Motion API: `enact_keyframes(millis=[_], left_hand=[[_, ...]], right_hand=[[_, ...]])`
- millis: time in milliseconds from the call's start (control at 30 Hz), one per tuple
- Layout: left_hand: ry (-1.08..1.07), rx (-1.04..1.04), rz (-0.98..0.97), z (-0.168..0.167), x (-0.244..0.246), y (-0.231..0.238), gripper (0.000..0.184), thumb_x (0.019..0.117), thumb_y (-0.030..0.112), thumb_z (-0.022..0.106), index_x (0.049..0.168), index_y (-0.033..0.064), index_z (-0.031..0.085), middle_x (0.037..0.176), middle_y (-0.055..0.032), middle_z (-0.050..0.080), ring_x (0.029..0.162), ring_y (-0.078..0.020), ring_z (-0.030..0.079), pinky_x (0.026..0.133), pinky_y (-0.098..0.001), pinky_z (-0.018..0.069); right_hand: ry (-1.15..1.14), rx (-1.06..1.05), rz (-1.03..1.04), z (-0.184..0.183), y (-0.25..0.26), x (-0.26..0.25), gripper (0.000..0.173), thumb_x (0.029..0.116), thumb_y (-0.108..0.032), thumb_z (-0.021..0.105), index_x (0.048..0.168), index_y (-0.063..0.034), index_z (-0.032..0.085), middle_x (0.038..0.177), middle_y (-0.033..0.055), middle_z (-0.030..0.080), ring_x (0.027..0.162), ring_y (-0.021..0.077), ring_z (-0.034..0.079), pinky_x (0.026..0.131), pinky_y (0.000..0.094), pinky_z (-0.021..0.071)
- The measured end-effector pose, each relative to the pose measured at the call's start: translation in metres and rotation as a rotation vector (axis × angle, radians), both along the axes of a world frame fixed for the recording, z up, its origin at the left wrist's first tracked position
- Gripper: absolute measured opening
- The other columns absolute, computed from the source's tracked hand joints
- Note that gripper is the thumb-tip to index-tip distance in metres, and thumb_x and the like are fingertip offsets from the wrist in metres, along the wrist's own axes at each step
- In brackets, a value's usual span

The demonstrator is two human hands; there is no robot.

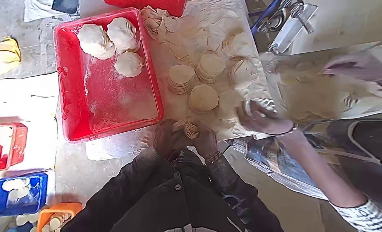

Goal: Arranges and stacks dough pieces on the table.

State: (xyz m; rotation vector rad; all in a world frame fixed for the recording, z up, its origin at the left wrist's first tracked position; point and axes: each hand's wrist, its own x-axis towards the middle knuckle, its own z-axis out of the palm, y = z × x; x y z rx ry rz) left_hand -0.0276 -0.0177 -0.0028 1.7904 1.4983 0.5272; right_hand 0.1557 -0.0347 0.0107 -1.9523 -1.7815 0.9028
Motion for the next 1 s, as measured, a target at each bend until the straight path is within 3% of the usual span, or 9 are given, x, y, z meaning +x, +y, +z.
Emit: enact_keyframes(millis=[167, 300, 367, 500, 567, 667, 833, 900, 1000], left_hand=[[-0.130, 0.258, 0.085, 0.004, -0.008, -0.015, 0.035, 0.0872, 0.022, 0.073, 0.112, -0.0029, 0.069, 0.109, -0.0185, 0.072, 0.101, -0.0270, 0.070, 0.090, -0.0410, 0.0566], [0.020, 0.087, -0.039, -0.006, -0.003, -0.011, 0.036, 0.0883, 0.020, 0.072, 0.115, -0.0039, 0.068, 0.110, -0.0207, 0.071, 0.105, -0.0372, 0.068, 0.095, -0.0527, 0.0519], [-0.008, 0.105, -0.021, -0.002, 0.003, -0.004, 0.032, 0.0891, 0.019, 0.071, 0.112, -0.0036, 0.070, 0.108, -0.0196, 0.072, 0.102, -0.0339, 0.070, 0.093, -0.0500, 0.0540], [-0.090, 0.270, 0.091, 0.005, -0.011, -0.021, 0.031, 0.0861, 0.017, 0.073, 0.109, -0.0038, 0.069, 0.103, -0.0183, 0.072, 0.096, -0.0293, 0.071, 0.086, -0.0444, 0.0569], [-0.008, 0.133, 0.022, -0.001, -0.012, -0.021, 0.042, 0.0890, 0.020, 0.072, 0.119, -0.0077, 0.065, 0.112, -0.0233, 0.070, 0.107, -0.0385, 0.067, 0.096, -0.0540, 0.0519], [0.044, 0.125, -0.027, -0.007, -0.003, -0.007, 0.037, 0.0896, 0.020, 0.071, 0.114, -0.0070, 0.068, 0.110, -0.0232, 0.071, 0.105, -0.0392, 0.069, 0.094, -0.0551, 0.0521], [-0.030, 0.254, 0.060, 0.005, -0.014, -0.017, 0.031, 0.0876, 0.016, 0.072, 0.112, -0.0027, 0.071, 0.110, -0.0191, 0.072, 0.102, -0.0335, 0.071, 0.089, -0.0490, 0.0564], [0.066, 0.148, -0.031, -0.002, -0.012, -0.018, 0.033, 0.0873, 0.010, 0.072, 0.114, -0.0090, 0.067, 0.111, -0.0251, 0.070, 0.106, -0.0415, 0.068, 0.093, -0.0553, 0.0531], [0.058, 0.223, -0.057, -0.002, -0.005, -0.010, 0.034, 0.0812, 0.003, 0.071, 0.112, -0.0104, 0.068, 0.106, -0.0258, 0.071, 0.100, -0.0422, 0.070, 0.087, -0.0568, 0.0549]], right_hand=[[0.181, 0.319, -0.065, 0.007, -0.005, 0.017, 0.037, 0.0788, -0.022, 0.079, 0.108, -0.0008, 0.072, 0.098, 0.0118, 0.075, 0.091, 0.0182, 0.073, 0.084, 0.0350, 0.0587], [-0.026, 0.002, 0.038, 0.003, 0.005, 0.015, 0.047, 0.0894, -0.026, 0.075, 0.128, -0.0002, 0.068, 0.117, 0.0209, 0.072, 0.108, 0.0394, 0.069, 0.095, 0.0566, 0.0526], [-0.004, -0.016, 0.054, 0.007, 0.014, 0.013, 0.041, 0.0896, -0.022, 0.072, 0.124, -0.0012, 0.070, 0.113, 0.0202, 0.073, 0.105, 0.0377, 0.070, 0.091, 0.0562, 0.0537], [0.231, 0.253, -0.006, 0.008, 0.002, 0.030, 0.035, 0.0821, -0.025, 0.077, 0.109, -0.0028, 0.074, 0.103, 0.0113, 0.075, 0.095, 0.0188, 0.071, 0.086, 0.0374, 0.0573], [0.127, 0.153, 0.051, 0.002, 0.003, 0.032, 0.037, 0.0835, -0.022, 0.078, 0.116, -0.0037, 0.072, 0.110, 0.0131, 0.073, 0.103, 0.0283, 0.069, 0.092, 0.0466, 0.0543], [-0.035, 0.077, 0.127, -0.002, 0.014, 0.021, 0.039, 0.0828, -0.014, 0.078, 0.118, 0.0017, 0.071, 0.110, 0.0227, 0.072, 0.105, 0.0427, 0.069, 0.090, 0.0583, 0.0524], [0.136, 0.228, 0.049, 0.003, 0.007, 0.038, 0.039, 0.0829, -0.027, 0.076, 0.113, -0.0021, 0.073, 0.104, 0.0145, 0.074, 0.098, 0.0285, 0.071, 0.088, 0.0483, 0.0556], [0.065, 0.047, 0.129, 0.005, 0.012, 0.033, 0.045, 0.0880, -0.024, 0.075, 0.126, 0.0001, 0.069, 0.118, 0.0199, 0.071, 0.111, 0.0368, 0.067, 0.099, 0.0553, 0.0503], [-0.004, 0.016, 0.185, 0.002, 0.021, 0.023, 0.040, 0.0920, -0.020, 0.070, 0.125, 0.0027, 0.069, 0.116, 0.0231, 0.072, 0.110, 0.0410, 0.068, 0.097, 0.0574, 0.0503]])
